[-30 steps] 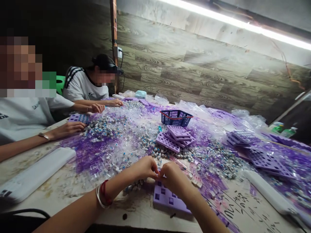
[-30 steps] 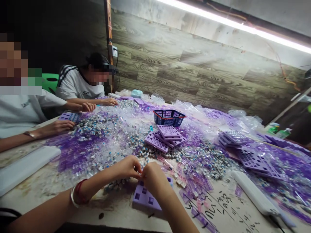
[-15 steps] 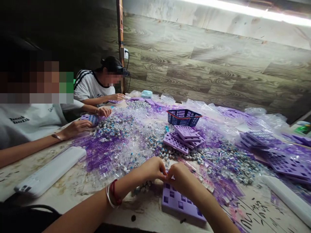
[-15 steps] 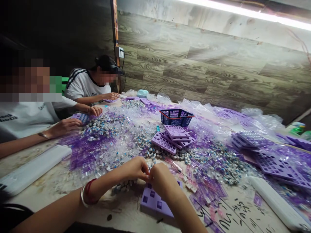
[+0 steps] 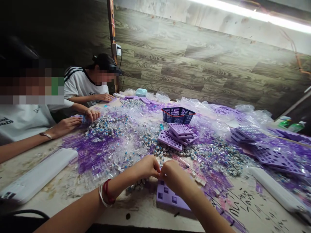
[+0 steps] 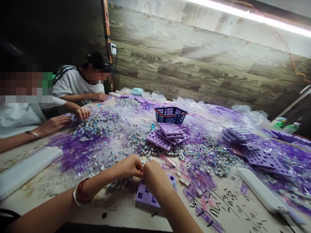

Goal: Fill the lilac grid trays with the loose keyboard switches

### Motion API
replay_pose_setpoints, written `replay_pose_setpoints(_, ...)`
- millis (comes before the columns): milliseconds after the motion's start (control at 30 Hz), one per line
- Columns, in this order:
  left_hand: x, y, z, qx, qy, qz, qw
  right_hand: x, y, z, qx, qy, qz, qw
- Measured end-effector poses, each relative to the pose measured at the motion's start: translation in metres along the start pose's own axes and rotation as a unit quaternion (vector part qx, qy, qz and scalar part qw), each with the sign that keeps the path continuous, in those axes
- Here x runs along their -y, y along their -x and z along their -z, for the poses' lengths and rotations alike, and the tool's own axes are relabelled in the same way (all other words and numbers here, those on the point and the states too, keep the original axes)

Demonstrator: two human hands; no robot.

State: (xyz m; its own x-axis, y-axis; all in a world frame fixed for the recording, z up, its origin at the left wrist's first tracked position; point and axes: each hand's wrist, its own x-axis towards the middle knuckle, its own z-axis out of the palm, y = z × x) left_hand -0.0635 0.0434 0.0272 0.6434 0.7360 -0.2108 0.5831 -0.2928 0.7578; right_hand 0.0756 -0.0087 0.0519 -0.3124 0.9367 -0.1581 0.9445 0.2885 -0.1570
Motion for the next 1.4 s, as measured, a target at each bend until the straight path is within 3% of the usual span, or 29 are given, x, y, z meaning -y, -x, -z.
replay_pose_setpoints(300,0.002,-0.004,-0.002,0.013,-0.016,-0.014,1.000,-0.009,-0.001,-0.005,-0.006,-0.030,0.015,0.999)
replay_pose_setpoints(633,0.000,-0.006,-0.004,-0.004,-0.063,-0.041,0.997,-0.012,0.006,-0.015,-0.080,-0.077,-0.003,0.994)
replay_pose_setpoints(767,0.000,-0.003,0.001,-0.001,-0.080,-0.069,0.994,-0.017,0.012,-0.022,-0.136,-0.168,0.037,0.976)
replay_pose_setpoints(867,0.005,-0.002,0.015,-0.069,-0.110,-0.078,0.988,-0.023,0.011,-0.024,-0.201,-0.218,0.036,0.954)
replay_pose_setpoints(967,0.015,-0.001,0.034,-0.213,-0.145,-0.038,0.965,-0.026,0.000,-0.024,-0.246,-0.170,-0.064,0.952)
replay_pose_setpoints(1067,0.031,-0.002,0.051,-0.298,-0.171,0.002,0.939,-0.025,-0.015,-0.026,-0.232,-0.142,-0.133,0.953)
replay_pose_setpoints(1200,0.047,-0.008,0.061,-0.302,-0.188,-0.004,0.935,-0.020,-0.031,-0.028,-0.215,-0.144,-0.170,0.951)
replay_pose_setpoints(1400,0.053,-0.016,0.053,-0.245,-0.190,-0.067,0.948,-0.016,-0.038,-0.029,-0.203,-0.161,-0.177,0.950)
